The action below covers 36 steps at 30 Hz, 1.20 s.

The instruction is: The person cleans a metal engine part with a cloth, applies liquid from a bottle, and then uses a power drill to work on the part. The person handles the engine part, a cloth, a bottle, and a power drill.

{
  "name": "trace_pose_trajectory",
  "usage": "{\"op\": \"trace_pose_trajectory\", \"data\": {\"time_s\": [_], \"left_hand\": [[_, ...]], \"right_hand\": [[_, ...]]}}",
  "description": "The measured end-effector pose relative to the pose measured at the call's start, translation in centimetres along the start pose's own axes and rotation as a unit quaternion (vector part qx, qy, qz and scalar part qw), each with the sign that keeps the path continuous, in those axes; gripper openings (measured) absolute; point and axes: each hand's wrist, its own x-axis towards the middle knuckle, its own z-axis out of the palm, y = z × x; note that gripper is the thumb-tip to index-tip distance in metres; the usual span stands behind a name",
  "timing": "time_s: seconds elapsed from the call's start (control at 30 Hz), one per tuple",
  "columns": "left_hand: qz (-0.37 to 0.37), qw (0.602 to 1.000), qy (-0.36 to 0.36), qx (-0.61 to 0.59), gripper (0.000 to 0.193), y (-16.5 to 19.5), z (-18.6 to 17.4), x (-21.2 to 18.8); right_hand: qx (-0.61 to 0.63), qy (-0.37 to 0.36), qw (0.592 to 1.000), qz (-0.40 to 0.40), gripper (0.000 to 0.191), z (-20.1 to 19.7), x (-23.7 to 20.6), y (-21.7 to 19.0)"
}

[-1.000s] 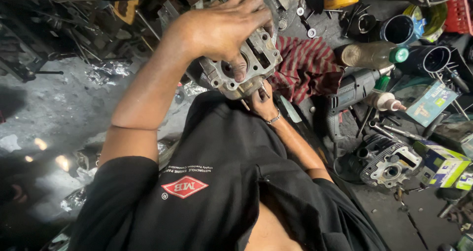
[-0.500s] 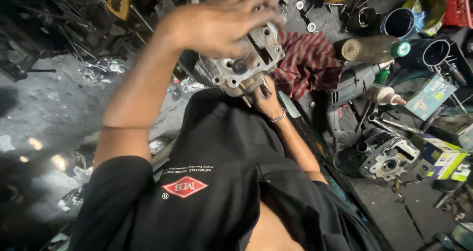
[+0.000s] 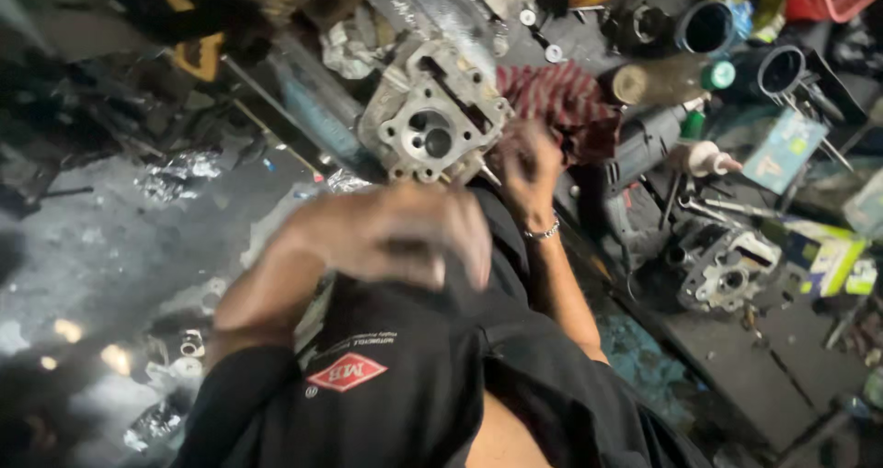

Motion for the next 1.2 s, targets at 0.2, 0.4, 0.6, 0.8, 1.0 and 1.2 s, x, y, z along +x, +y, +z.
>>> {"op": "trace_pose_trajectory", "data": {"time_s": [0.2,0.4,0.6,0.8,1.0,1.2], "left_hand": [[-0.235,0.965,0.007,0.114,0.026,-10.0,5.3,-4.1],[-0.437,0.798,0.161,0.382,0.043,-21.8,5.0,-8.2],[-0.162,0.844,0.284,0.425,0.04,-27.2,2.8,-8.9],[-0.176,0.848,0.309,0.394,0.038,-26.9,2.7,-6.9],[-0.233,0.839,0.297,0.392,0.036,-25.5,2.7,-7.5],[-0.19,0.818,0.302,0.452,0.036,-26.8,2.7,-7.5]], "right_hand": [[-0.105,0.438,0.893,-0.01,0.055,-6.9,5.1,1.3],[0.008,0.302,0.951,0.066,0.076,-10.5,7.6,7.3],[-0.172,0.411,0.891,-0.085,0.074,-9.7,8.6,3.5],[-0.326,0.269,0.83,-0.363,0.057,-7.9,7.5,-7.4],[-0.34,0.218,0.809,-0.426,0.055,-8.1,8.1,-12.6],[-0.186,0.23,0.855,-0.426,0.046,-7.8,9.4,-10.2]]}}
